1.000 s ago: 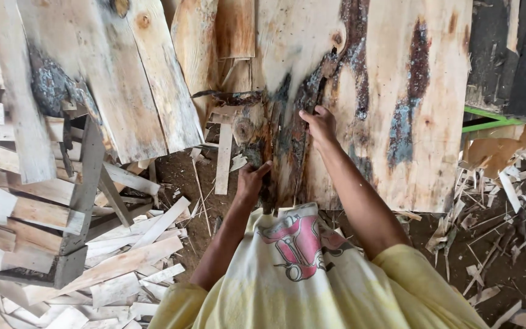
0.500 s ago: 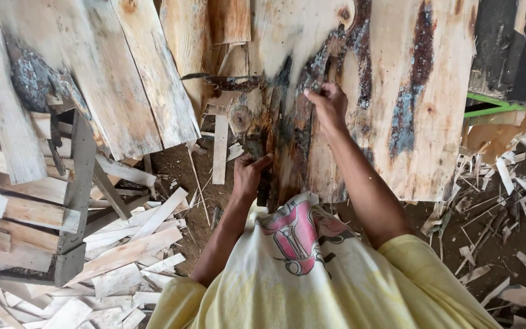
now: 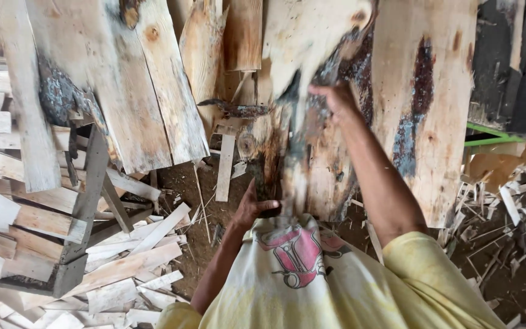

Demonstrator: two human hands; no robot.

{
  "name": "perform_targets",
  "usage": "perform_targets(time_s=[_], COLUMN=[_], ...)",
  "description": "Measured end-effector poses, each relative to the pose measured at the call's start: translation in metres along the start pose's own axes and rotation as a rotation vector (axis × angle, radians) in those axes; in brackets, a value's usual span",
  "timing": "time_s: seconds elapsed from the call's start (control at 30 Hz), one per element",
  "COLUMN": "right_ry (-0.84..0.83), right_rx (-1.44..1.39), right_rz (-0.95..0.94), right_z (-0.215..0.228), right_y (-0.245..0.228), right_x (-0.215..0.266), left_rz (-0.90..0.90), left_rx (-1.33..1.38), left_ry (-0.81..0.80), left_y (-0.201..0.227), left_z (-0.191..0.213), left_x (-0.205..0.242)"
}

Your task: The recorder is handling, measuring, and cutting thin wood slabs using a large industrial slicer or planer machine.

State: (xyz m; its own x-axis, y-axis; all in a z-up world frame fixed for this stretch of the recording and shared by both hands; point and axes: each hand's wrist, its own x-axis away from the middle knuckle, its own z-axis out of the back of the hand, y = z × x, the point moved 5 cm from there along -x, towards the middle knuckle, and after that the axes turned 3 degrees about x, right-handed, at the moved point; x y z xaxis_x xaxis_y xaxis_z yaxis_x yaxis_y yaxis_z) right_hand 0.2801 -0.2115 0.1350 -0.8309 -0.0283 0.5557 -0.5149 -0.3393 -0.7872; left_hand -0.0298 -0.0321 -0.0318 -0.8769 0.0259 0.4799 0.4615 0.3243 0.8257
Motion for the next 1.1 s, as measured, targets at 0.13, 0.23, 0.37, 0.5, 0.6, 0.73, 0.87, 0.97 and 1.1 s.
perform_targets(time_s=[0.13,0.23,0.37,0.5,0.6,0.73,0.87,0.97,1.1], right_ry=[0.093,-0.074,0.172,0.053,-0.034,0.059,-0.024,0.137,0.107], right_rx=[0.058,-0.127,0.140,0.284,0.221,0.120,0.066,0.083,0.038], right_rz=[0.114,0.399,0.177,-0.193,-0.299,-0.461,-0.361,-0.435,-0.336], right_z=[0.060,0.171,0.205,0.198,0.206,0.230,0.238,0.240,0.190], right_y=[-0.093,-0.069,-0.024,0.100,0.198,0.276,0.307,0.328,0.306], right_x=[0.075,0.042,0.094,0.106,0.107,0.121,0.152,0.189,0.231], left_rz=[-0.042,-0.152,0.037,-0.053,-0.324,-0.392,-0.258,0.008,0.230], left_rx=[-0.192,-0.349,-0.702,-1.138,-1.012,-0.745,-0.711,-0.416,-0.030], left_ry=[0.088,0.261,0.334,0.388,0.338,-0.059,-0.200,-0.267,-0.241], left_y=[-0.027,-0.083,0.011,0.072,0.104,0.061,0.065,0.071,0.038], left_z=[0.002,0.012,0.000,0.006,-0.011,-0.062,-0.126,-0.150,-0.168], left_x=[-0.013,-0.040,-0.002,0.017,0.005,-0.082,-0.113,-0.120,-0.153])
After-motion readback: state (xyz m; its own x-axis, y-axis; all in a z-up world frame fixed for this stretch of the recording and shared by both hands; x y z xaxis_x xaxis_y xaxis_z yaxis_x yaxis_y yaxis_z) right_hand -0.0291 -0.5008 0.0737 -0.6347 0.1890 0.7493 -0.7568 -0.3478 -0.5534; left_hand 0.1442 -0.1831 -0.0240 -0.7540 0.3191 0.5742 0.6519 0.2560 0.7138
